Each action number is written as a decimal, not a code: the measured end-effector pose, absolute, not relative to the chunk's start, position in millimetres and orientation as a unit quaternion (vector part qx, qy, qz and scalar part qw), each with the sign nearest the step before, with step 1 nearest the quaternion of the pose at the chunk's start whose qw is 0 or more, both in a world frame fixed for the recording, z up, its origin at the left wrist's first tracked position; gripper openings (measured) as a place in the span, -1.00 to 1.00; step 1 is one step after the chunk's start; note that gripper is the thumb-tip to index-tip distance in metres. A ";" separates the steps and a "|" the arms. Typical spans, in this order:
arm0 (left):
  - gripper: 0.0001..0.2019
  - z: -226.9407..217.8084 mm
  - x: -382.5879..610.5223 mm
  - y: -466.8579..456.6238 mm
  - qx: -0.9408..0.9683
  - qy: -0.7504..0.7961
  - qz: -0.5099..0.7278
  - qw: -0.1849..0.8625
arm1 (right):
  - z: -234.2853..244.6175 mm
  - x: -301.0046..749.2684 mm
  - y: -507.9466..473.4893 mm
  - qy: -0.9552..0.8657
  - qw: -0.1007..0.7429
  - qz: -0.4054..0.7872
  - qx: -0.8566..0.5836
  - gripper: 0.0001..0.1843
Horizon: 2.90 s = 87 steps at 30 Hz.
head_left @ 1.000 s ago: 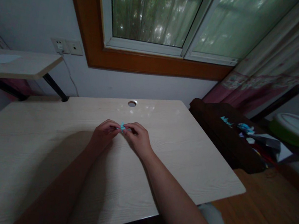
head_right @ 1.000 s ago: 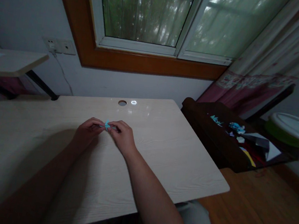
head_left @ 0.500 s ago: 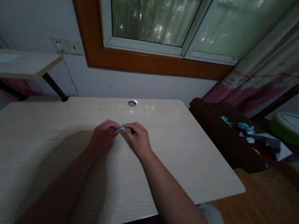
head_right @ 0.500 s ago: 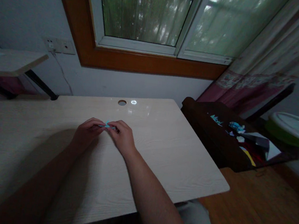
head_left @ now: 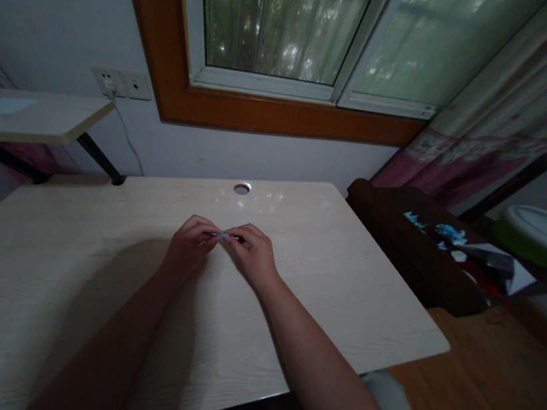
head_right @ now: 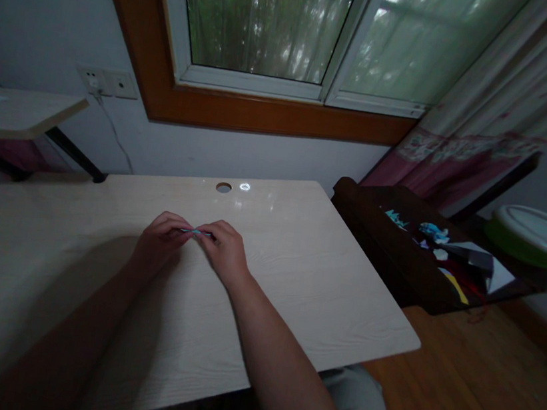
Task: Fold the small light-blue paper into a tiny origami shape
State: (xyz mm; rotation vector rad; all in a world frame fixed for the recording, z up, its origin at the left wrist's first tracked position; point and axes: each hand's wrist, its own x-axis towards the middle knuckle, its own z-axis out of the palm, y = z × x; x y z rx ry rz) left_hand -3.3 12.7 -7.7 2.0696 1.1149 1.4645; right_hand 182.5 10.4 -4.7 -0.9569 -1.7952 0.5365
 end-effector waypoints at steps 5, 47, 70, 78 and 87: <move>-0.90 -7.1 -3.7 12.0 0.735 0.409 0.508 0.186 | -4.0 184.7 10.5 -0.752 0.480 0.203 -0.402 -0.87; -0.80 -7.5 -2.6 9.9 0.696 0.474 0.428 0.327 | -7.8 179.2 13.0 -0.679 0.498 0.319 -0.435 -0.89; -0.80 -4.8 -2.5 12.2 0.652 0.463 0.453 0.393 | -11.3 177.8 11.5 -0.656 0.508 0.382 -0.407 -0.86; -0.75 -5.2 -1.6 11.9 0.627 0.436 0.482 0.429 | -14.5 178.4 13.7 -0.626 0.510 0.414 -0.421 -0.81; -0.81 -5.2 -4.1 10.9 0.642 0.448 0.451 0.428 | -8.1 183.2 10.4 -0.713 0.478 0.308 -0.409 -0.91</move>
